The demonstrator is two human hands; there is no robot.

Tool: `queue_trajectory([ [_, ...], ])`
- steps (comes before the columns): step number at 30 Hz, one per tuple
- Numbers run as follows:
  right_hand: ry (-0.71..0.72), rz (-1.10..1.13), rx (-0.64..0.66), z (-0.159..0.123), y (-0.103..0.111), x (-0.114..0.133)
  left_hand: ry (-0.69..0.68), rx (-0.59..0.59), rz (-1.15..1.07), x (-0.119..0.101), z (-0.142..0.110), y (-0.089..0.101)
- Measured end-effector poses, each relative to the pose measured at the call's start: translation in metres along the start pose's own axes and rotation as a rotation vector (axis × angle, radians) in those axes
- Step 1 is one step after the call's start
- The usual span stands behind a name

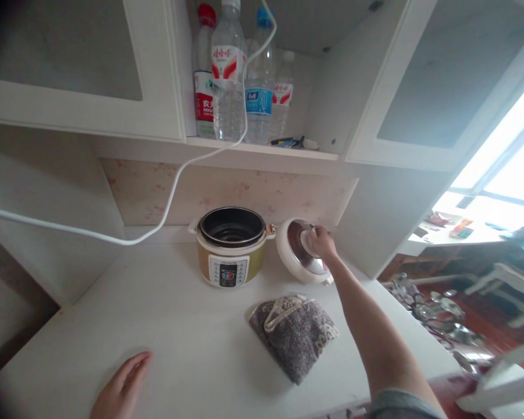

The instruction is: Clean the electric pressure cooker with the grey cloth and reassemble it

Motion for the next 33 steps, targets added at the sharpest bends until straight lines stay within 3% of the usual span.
queue_trajectory([
  [5, 0.022, -0.171, 0.003, -0.004, 0.031, 0.026, -0.011, 0.003, 0.018, -0.001, 0.000, 0.000],
  [11, 0.105, -0.405, 0.003, -0.006, 0.057, 0.076, -0.049, 0.000, 0.029, -0.005, 0.000, 0.000],
  [19, 0.257, -0.425, -0.107, -0.003, 0.079, 0.154, -0.102, -0.018, 0.025, -0.006, -0.001, 0.000],
  [24, 0.428, -0.367, -0.116, -0.018, 0.067, 0.212, -0.128, -0.022, 0.051, -0.010, -0.002, 0.000],
  [29, 0.599, -0.360, -0.059, -0.036, 0.039, 0.264, -0.171, -0.064, 0.048, -0.016, -0.004, 0.005],
  [33, 0.824, -0.354, -0.028, -0.051, 0.013, 0.305, -0.198, -0.078, 0.006, -0.018, -0.004, 0.006],
])
Point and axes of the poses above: each hand's wrist, its own z-axis towards the middle knuckle, its own y-axis out of the back of the hand, x = y × z, the point moved 10 cm from there along z, towards the middle knuckle, and after that the axes turned 1 degree about -y, right-handed, at the moved point
